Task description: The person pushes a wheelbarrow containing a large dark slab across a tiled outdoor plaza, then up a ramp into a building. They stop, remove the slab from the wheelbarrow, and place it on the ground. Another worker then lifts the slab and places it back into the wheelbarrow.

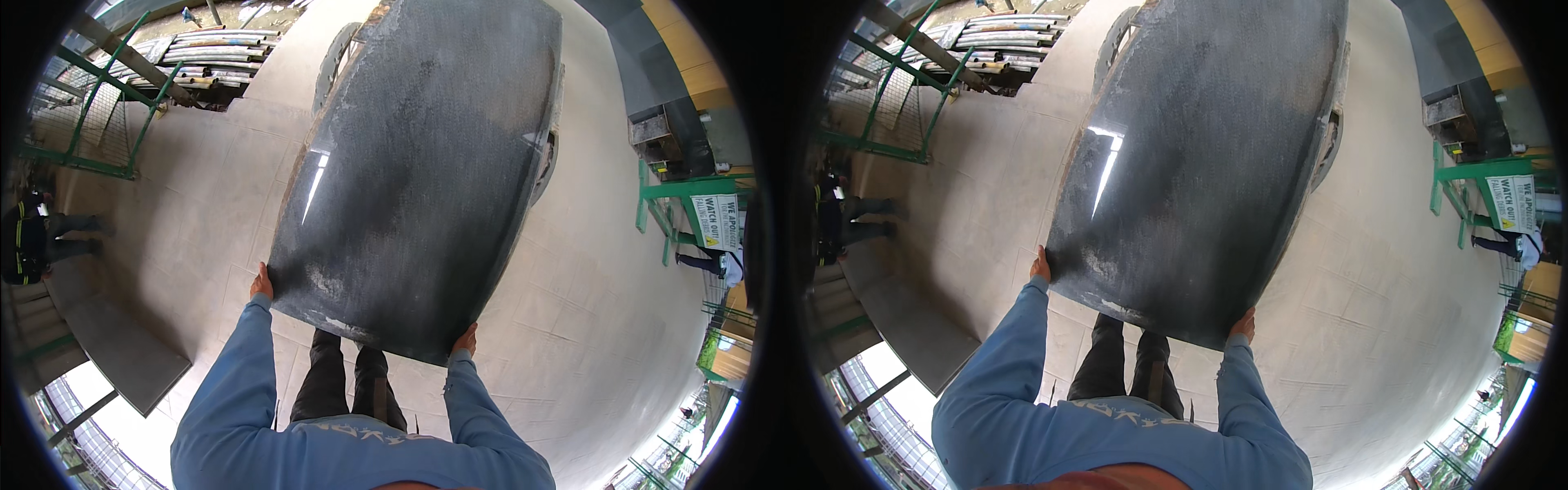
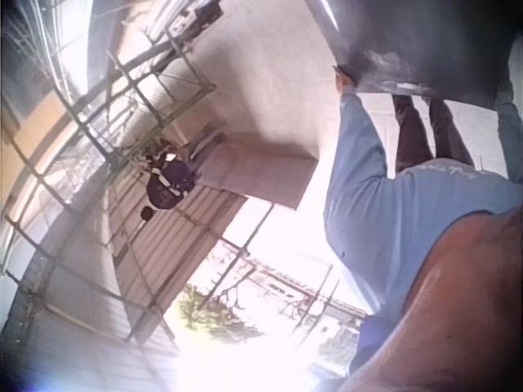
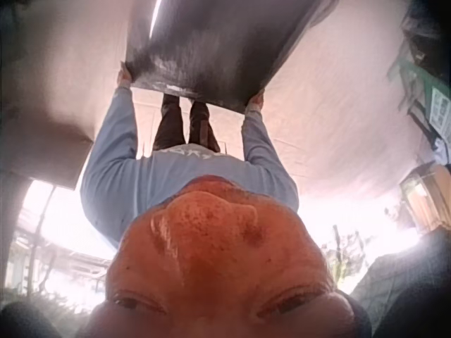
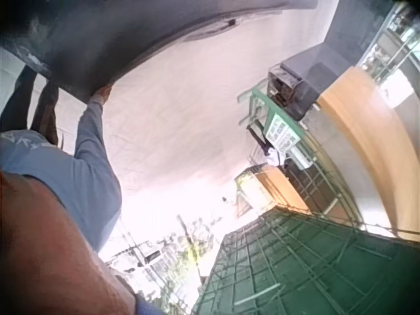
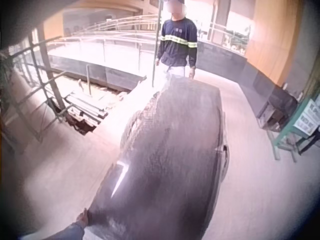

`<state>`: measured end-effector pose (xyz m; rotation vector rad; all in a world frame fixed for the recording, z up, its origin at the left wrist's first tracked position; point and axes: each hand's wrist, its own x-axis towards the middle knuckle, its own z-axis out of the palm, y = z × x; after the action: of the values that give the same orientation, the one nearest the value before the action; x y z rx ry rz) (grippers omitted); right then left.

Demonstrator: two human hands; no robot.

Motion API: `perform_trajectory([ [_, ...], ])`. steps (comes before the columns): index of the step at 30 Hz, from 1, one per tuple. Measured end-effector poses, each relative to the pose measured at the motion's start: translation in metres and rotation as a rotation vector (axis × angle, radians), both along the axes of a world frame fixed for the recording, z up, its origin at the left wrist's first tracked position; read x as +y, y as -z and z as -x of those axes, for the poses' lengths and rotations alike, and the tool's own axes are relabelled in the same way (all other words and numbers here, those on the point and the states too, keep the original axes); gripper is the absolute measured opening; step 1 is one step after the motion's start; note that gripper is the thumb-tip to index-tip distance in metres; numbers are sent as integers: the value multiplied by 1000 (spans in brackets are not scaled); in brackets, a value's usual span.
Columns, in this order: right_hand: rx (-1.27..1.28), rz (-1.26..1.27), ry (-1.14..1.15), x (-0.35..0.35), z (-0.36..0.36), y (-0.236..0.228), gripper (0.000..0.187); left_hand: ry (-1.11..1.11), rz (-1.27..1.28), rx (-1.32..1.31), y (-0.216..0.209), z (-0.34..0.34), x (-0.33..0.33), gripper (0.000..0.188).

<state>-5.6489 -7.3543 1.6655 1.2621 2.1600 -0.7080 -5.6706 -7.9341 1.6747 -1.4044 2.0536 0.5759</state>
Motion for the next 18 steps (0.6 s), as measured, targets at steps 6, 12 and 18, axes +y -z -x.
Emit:
perform_trajectory([
  [6, -105, -74, 3, -24, 16, -9, 75, 33, -53, 257, 33, 7, -20, 85],
  [12, 280, -115, 96, -21, 11, 41, 72, 192, 1, 316, 36, 53, -3, 80],
  [18, 353, -96, 91, -32, 0, 53, 70, 196, 8, 290, 48, 48, -19, 80],
])
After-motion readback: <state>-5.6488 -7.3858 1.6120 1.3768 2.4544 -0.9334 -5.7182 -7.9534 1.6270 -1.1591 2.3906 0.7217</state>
